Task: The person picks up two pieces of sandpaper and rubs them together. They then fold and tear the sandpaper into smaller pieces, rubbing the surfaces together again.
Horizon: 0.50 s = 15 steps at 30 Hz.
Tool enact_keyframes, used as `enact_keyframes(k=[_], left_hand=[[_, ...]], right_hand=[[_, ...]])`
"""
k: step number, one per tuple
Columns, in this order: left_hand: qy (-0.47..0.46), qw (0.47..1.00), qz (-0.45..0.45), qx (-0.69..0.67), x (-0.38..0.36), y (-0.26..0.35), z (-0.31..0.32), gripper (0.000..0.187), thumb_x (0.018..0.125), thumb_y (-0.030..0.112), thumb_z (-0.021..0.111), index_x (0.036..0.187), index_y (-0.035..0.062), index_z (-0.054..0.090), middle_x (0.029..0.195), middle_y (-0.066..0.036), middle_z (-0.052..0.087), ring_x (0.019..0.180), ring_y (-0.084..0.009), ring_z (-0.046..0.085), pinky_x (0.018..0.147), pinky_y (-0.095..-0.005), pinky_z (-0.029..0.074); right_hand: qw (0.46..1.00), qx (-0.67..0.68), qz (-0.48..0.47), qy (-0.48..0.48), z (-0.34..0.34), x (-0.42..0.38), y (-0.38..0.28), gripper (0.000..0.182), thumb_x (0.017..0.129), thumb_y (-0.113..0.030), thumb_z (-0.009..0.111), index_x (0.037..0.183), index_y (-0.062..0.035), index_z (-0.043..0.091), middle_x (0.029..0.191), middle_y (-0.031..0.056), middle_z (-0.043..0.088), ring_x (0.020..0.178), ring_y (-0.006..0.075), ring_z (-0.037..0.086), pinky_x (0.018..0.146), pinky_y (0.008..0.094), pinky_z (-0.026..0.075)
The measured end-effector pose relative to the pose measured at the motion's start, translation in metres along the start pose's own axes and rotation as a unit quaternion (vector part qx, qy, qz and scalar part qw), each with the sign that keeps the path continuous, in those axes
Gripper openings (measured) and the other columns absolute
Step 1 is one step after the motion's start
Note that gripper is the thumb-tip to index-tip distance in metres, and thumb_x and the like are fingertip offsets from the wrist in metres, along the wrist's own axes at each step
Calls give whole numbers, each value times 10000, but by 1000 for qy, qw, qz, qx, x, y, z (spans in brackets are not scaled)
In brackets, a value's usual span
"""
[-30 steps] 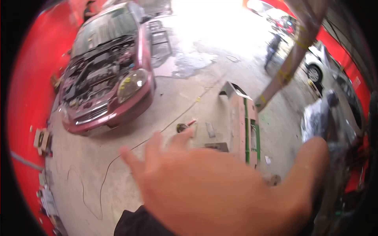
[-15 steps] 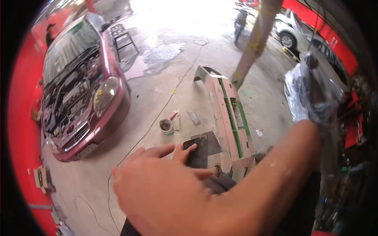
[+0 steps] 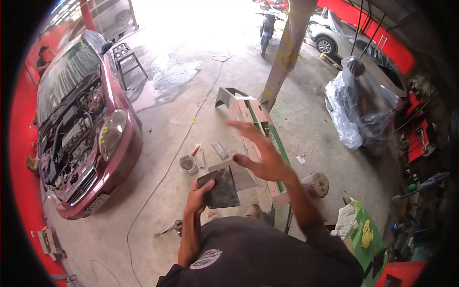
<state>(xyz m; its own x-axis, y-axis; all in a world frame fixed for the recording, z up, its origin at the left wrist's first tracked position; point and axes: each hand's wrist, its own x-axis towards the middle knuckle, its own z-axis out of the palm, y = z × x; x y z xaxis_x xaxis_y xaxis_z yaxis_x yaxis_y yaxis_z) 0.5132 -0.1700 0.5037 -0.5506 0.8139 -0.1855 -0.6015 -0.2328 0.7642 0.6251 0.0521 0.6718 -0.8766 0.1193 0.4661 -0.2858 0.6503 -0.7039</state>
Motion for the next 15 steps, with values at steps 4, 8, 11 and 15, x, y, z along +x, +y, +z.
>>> enact_keyframes(k=[4, 8, 11, 15], left_hand=[[-70, 997, -27, 12, 3, 10, 1, 420, 951, 152, 747, 1315, -43, 671, 1221, -143, 755, 1083, -233, 748, 968, -394, 594], [-122, 990, -69, 13, 22, -7, 6, 428, 947, 166, 769, 1309, -36, 665, 1189, -110, 750, 1073, -209, 733, 958, -378, 583], [-114, 990, -68, 48, 26, -2, 29, 314, 1007, 177, 734, 1250, -22, 711, 1082, -44, 755, 976, -128, 705, 876, -301, 564], [-119, 981, -59, 141, 34, 2, 35, 331, 1026, 177, 711, 1287, -27, 701, 1191, -72, 741, 1121, -163, 681, 991, -309, 522]], right_hand=[[927, 314, 203, 19, 35, -67, 63, 1055, 930, -570, 764, 1691, -86, 216, 1686, 155, 368, 1510, 305, 434, 1248, 445, 334], [773, 611, 147, -83, 64, -88, 67, 1012, 982, -561, 696, 1691, -50, 187, 1699, 186, 335, 1550, 314, 370, 1254, 456, 338], [763, 629, 116, -86, 65, -90, 66, 853, 1072, -475, 583, 1682, -19, 200, 1684, 175, 362, 1542, 282, 380, 1250, 435, 347], [758, 625, 187, -23, 63, -103, 74, 707, 1114, -400, 527, 1660, -23, 284, 1610, 147, 453, 1469, 245, 469, 1224, 415, 380]])
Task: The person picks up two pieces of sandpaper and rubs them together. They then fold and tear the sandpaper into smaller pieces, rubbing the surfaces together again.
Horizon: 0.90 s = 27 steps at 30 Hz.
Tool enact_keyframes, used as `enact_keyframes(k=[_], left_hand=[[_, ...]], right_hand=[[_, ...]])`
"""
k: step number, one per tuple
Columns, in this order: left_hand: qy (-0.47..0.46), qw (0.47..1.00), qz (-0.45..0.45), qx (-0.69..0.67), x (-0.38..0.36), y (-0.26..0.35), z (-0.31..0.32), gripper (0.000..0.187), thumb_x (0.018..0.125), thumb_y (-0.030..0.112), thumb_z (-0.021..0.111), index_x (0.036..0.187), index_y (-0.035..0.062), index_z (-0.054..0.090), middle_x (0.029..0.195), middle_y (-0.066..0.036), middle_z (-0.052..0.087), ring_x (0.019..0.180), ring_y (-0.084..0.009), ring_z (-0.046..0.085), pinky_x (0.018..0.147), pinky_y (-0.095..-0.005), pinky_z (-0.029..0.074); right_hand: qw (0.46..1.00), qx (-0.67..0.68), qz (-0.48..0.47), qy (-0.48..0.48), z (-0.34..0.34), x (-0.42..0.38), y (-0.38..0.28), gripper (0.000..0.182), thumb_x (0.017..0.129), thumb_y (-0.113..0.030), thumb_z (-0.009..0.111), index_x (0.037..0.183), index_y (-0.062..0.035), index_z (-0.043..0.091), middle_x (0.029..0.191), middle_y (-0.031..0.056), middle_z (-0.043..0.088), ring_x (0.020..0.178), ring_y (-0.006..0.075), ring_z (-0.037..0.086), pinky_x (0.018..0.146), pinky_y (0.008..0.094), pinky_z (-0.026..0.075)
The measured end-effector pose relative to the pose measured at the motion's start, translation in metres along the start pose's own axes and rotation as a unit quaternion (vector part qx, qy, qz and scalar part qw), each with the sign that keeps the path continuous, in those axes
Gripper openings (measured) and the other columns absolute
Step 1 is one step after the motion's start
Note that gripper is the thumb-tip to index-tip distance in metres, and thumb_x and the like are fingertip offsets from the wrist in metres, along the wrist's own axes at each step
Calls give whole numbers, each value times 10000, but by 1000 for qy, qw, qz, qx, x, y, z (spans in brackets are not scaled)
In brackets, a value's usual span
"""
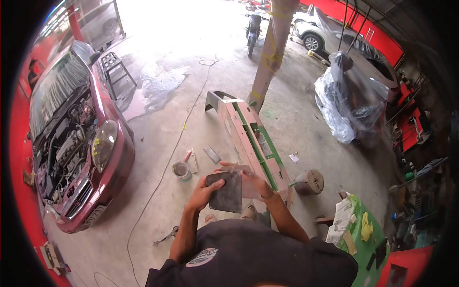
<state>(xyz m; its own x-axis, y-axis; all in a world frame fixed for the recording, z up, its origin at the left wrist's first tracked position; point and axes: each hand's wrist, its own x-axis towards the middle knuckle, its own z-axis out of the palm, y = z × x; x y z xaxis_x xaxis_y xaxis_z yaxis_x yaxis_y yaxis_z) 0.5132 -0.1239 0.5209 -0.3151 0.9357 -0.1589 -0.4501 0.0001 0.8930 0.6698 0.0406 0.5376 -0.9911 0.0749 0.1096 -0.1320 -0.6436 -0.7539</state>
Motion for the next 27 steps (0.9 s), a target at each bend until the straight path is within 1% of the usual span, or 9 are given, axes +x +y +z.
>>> enact_keyframes(k=[2, 4, 5, 9, 11, 14, 20, 25, 27], left_hand=[[-9, 994, 71, 81, 3, 6, 6, 338, 1032, 136, 681, 1326, -31, 683, 1304, -96, 706, 1233, -194, 633, 1075, -325, 468], [-50, 983, 133, 116, 5, 28, 17, 366, 1030, 40, 613, 1386, -34, 649, 1498, -131, 610, 1416, -242, 515, 1195, -350, 354], [-11, 957, 199, 209, 6, 34, 22, 392, 1003, -35, 582, 1389, -33, 645, 1460, -145, 644, 1354, -247, 582, 1149, -354, 414], [29, 916, 237, 321, 1, 33, 57, 460, 967, -101, 572, 1415, -11, 625, 1319, -225, 693, 1207, -296, 691, 1020, -368, 521], [48, 859, 316, 400, 3, 20, 81, 530, 929, -75, 635, 1450, 7, 594, 1268, -230, 675, 1118, -418, 664, 975, -445, 547], [86, 797, 376, 464, -1, 16, 106, 550, 907, -14, 694, 1446, -32, 585, 1210, -217, 674, 1025, -416, 657, 900, -455, 556], [65, 776, 461, 426, -6, 32, 111, 548, 873, -139, 634, 1408, -20, 628, 1101, -230, 704, 958, -421, 679, 832, -452, 555], [146, 851, 316, 393, 16, 19, 89, 496, 926, -115, 596, 1405, 11, 629, 1058, -268, 690, 918, -440, 693, 799, -467, 558], [133, 815, 387, 410, 9, 17, 96, 492, 920, -124, 598, 1394, 2, 637, 1037, -259, 693, 898, -434, 697, 789, -457, 561]], right_hand=[[999, -33, -21, 25, 0, -4, -11, 640, 1128, -362, 509, 1642, -23, 334, 1566, 132, 497, 1417, 223, 521, 1203, 399, 406], [988, -98, -62, 101, 2, -6, -26, 735, 1089, -443, 556, 1644, -25, 317, 1556, 151, 507, 1421, 255, 525, 1194, 433, 423], [978, -129, -83, 139, 4, -4, -32, 784, 1069, -483, 580, 1645, -25, 308, 1551, 160, 512, 1424, 272, 527, 1190, 450, 432], [947, -151, -183, 217, 5, 13, -36, 788, 1036, -457, 636, 1638, -44, 339, 1493, 149, 519, 1324, 296, 581, 1127, 432, 478], [943, -113, -200, 240, 19, 22, -38, 760, 1035, -442, 610, 1631, -45, 354, 1483, 155, 511, 1281, 311, 597, 1105, 422, 490], [932, -117, -251, 234, 17, 33, -36, 727, 1041, -411, 557, 1627, -33, 353, 1509, 211, 506, 1269, 318, 600, 1083, 402, 496], [953, -22, -246, 177, 11, 43, -19, 809, 1042, -512, 513, 1629, 11, 321, 1532, 254, 486, 1238, 295, 591, 1088, 398, 471], [929, -151, -287, 177, 29, 38, -27, 906, 1035, -647, 463, 1634, 17, 313, 1525, 233, 496, 1227, 257, 566, 1129, 411, 396], [916, -203, -292, 186, 29, 39, -31, 946, 1030, -701, 446, 1636, 13, 313, 1521, 226, 500, 1228, 244, 558, 1142, 418, 373]])
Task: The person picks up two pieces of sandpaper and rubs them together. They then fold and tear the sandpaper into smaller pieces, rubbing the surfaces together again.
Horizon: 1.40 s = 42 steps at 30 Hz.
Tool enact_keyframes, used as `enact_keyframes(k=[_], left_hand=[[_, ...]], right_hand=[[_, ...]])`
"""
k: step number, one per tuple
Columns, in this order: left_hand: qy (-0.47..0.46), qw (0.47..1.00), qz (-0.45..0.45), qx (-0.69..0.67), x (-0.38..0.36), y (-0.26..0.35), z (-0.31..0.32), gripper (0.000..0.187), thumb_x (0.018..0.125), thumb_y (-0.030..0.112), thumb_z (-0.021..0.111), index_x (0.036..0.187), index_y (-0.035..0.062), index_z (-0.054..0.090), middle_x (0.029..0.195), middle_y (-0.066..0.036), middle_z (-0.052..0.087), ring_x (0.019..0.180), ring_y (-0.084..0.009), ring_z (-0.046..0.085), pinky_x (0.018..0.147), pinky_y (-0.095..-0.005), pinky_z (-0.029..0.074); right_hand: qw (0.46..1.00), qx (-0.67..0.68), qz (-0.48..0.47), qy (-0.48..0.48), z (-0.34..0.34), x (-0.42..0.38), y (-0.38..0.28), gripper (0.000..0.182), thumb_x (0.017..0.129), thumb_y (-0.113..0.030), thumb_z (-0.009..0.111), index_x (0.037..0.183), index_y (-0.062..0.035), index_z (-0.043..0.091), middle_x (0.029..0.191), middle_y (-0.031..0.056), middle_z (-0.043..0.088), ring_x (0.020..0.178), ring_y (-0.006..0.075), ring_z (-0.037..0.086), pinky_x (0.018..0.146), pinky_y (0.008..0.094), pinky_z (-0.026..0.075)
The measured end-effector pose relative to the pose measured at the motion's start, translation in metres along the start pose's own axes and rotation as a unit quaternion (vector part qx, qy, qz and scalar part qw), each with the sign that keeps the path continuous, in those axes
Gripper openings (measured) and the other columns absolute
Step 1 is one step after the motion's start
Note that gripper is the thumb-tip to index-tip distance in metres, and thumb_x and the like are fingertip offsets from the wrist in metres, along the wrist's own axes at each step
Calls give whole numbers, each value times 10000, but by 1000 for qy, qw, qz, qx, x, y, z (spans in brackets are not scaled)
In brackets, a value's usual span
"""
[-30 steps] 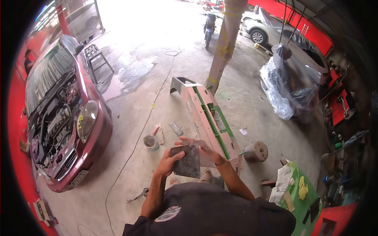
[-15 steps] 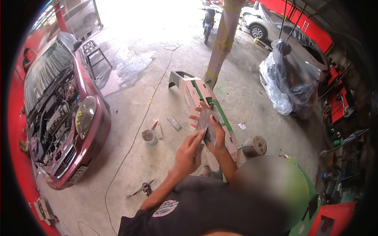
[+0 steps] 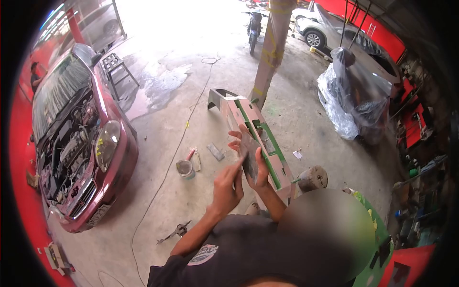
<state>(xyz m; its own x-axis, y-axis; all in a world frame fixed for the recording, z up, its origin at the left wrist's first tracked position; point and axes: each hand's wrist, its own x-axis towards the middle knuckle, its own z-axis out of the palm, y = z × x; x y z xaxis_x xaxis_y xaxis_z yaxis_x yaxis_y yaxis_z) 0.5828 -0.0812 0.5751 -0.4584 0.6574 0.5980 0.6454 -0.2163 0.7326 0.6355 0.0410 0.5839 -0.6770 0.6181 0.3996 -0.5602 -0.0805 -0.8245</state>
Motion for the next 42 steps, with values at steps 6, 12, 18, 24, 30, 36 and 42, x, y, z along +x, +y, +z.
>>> enact_keyframes(k=[6, 12, 18, 24, 30, 36, 42], left_hand=[[-18, 996, -89, 15, 12, -10, -7, 496, 897, -137, 606, 1377, -18, 643, 1065, -267, 704, 917, -449, 701, 790, -470, 559], [-16, 1000, 5, -3, 0, 20, 2, 449, 930, -104, 592, 1364, -8, 652, 1095, -270, 710, 979, -445, 701, 837, -475, 559], [-15, 999, -17, 27, 11, 7, 16, 461, 909, -98, 604, 1362, -22, 635, 1076, -246, 705, 990, -434, 687, 842, -481, 561], [-73, 992, -45, 90, -2, 14, 13, 567, 851, -79, 631, 1411, 5, 600, 1151, -211, 691, 1007, -406, 674, 825, -467, 575], [-51, 998, -7, 44, -1, 12, 12, 506, 898, -72, 624, 1397, 15, 615, 1090, -207, 692, 935, -426, 679, 769, -515, 552], [-15, 994, -53, 100, 9, -7, 7, 548, 878, -93, 631, 1413, 22, 613, 1085, -240, 697, 985, -418, 686, 771, -476, 561], [-12, 992, -97, 78, 6, -16, 3, 547, 867, -88, 620, 1403, 23, 626, 1080, -238, 698, 967, -427, 675, 773, -491, 545]], right_hand=[[999, 22, 11, -38, 0, 3, -8, 933, 1048, -694, 418, 1643, 15, 292, 1588, 207, 452, 1293, 246, 535, 1161, 413, 370], [990, 138, 40, -8, -6, 12, -14, 959, 1054, -702, 379, 1628, 59, 283, 1603, 239, 441, 1320, 321, 562, 1198, 452, 358], [989, 138, 46, 17, -19, 11, -12, 986, 1038, -726, 386, 1639, 48, 271, 1648, 249, 387, 1392, 368, 514, 1211, 463, 356], [994, 108, 18, 14, -20, 10, -7, 982, 1038, -735, 364, 1637, 38, 279, 1634, 241, 405, 1411, 360, 499, 1203, 456, 370], [995, 100, 24, 8, -20, 13, -17, 983, 1038, -735, 368, 1640, 37, 274, 1649, 251, 384, 1413, 382, 499, 1216, 477, 337], [993, 105, 29, -44, -14, 4, -8, 982, 1060, -696, 371, 1651, 68, 196, 1665, 276, 336, 1457, 387, 460, 1243, 447, 316], [993, 102, 54, -28, -15, -4, 1, 999, 1050, -712, 384, 1645, 73, 220, 1663, 281, 343, 1466, 415, 449, 1242, 488, 292]])
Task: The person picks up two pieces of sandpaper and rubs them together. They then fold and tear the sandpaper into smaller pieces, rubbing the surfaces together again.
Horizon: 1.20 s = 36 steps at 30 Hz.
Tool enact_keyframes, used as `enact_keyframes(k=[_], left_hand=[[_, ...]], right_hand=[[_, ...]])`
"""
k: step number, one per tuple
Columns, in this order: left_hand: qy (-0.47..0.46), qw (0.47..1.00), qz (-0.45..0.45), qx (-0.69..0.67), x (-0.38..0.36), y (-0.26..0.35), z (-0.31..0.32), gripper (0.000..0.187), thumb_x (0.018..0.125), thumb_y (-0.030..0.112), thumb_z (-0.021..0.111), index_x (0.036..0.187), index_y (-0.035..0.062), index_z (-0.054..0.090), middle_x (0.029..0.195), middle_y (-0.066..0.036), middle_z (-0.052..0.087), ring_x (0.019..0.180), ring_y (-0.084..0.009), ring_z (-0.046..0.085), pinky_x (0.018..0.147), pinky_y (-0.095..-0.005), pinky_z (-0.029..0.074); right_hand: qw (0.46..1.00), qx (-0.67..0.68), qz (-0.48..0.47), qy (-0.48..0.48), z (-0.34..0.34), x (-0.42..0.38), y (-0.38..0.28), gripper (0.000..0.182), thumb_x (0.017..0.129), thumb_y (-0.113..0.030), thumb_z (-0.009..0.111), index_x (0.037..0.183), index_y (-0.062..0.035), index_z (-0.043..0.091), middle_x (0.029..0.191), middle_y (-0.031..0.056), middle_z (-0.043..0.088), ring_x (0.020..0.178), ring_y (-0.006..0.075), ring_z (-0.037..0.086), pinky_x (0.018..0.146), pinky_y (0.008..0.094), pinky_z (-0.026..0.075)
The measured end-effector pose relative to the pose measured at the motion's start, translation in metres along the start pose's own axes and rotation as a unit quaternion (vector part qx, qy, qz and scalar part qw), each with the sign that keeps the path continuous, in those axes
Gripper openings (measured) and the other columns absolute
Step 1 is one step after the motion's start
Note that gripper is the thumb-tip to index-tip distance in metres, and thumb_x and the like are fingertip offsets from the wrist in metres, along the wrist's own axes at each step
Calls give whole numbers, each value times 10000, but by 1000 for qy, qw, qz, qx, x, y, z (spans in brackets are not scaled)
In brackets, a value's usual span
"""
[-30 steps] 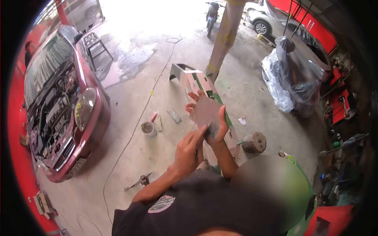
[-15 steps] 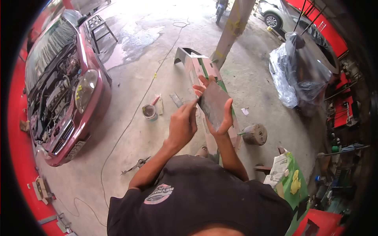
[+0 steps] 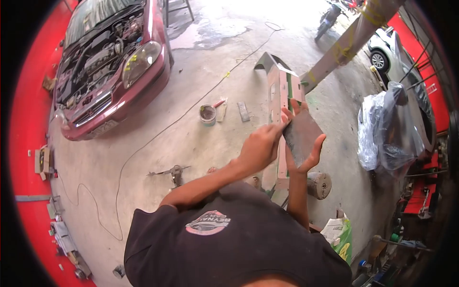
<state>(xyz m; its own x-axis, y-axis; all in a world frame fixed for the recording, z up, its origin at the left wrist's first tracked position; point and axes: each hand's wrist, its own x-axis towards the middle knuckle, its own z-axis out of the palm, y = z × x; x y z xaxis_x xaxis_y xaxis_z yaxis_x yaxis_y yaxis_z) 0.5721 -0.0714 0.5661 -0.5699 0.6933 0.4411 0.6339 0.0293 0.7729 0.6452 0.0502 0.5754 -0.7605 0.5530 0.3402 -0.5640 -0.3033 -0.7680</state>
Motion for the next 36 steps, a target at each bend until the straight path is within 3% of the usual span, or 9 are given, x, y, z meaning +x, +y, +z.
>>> enact_keyframes(k=[4, 10, 13, 16, 21, 25, 28, 32, 36], left_hand=[[8, 997, 53, -55, -23, 17, 3, 478, 900, -4, 629, 1377, 30, 624, 1056, -219, 679, 943, -424, 681, 796, -492, 560], [11, 1000, -17, -7, -18, -17, 5, 554, 848, 19, 669, 1397, 27, 596, 1099, -200, 664, 995, -410, 680, 846, -466, 577], [63, 995, 64, -52, -41, 12, -1, 542, 835, 20, 672, 1373, 29, 608, 1106, -204, 675, 1015, -389, 684, 840, -468, 578], [58, 996, -43, -54, -33, -15, -10, 522, 823, 20, 690, 1341, 26, 627, 1116, -182, 681, 1027, -370, 692, 852, -458, 583], [107, 991, 25, -76, -56, 4, -35, 507, 815, 17, 703, 1318, 39, 642, 1143, -169, 668, 1064, -370, 680, 865, -454, 581], [132, 986, -80, -70, -49, -22, -56, 551, 800, 22, 710, 1344, 37, 624, 1155, -182, 650, 1067, -379, 678, 873, -448, 580], [177, 982, -71, -5, -50, -32, -60, 552, 802, 29, 705, 1348, 37, 624, 1164, -184, 647, 1068, -386, 678, 870, -447, 583], [130, 991, 24, -24, -66, -17, -60, 516, 817, 53, 705, 1326, 25, 630, 1201, -186, 644, 1097, -389, 667, 910, -436, 579], [189, 980, -38, -46, -52, -42, -77, 493, 831, 62, 701, 1314, -4, 627, 1170, -188, 649, 1090, -374, 668, 924, -439, 571]], right_hand=[[1000, 21, 18, -4, -3, 0, 10, 999, 1043, -718, 366, 1646, 66, 228, 1667, 281, 337, 1468, 413, 441, 1244, 491, 283], [998, 25, 51, -19, 18, -10, 15, 1043, 1018, -695, 470, 1652, 68, 149, 1706, 317, 198, 1539, 466, 323, 1295, 564, 209], [996, 45, 81, -16, 26, -8, 21, 1000, 1043, -676, 396, 1657, 71, 140, 1696, 330, 213, 1547, 471, 305, 1293, 564, 197], [995, -4, 98, -15, 47, -8, 30, 995, 1049, -675, 354, 1656, 82, 134, 1686, 339, 232, 1535, 473, 325, 1286, 560, 206], [985, 79, 139, -59, 60, 5, 50, 991, 1047, -678, 336, 1658, 78, 143, 1692, 327, 238, 1532, 464, 336, 1271, 546, 249], [986, -51, 120, -104, 84, 1, 59, 994, 1045, -662, 382, 1654, 89, 154, 1704, 329, 207, 1530, 467, 342, 1263, 560, 261], [983, -7, 112, -148, 90, -4, 70, 991, 1048, -654, 386, 1660, 82, 127, 1714, 320, 182, 1543, 469, 313, 1272, 569, 237], [979, 98, 171, -56, 97, 1, 78, 980, 1054, -639, 371, 1668, 65, 76, 1722, 315, 149, 1561, 483, 255, 1291, 559, 201], [987, 4, 120, -107, 113, -9, 81, 937, 1063, -623, 350, 1675, 41, 100, 1730, 281, 168, 1567, 465, 253, 1299, 560, 178]])
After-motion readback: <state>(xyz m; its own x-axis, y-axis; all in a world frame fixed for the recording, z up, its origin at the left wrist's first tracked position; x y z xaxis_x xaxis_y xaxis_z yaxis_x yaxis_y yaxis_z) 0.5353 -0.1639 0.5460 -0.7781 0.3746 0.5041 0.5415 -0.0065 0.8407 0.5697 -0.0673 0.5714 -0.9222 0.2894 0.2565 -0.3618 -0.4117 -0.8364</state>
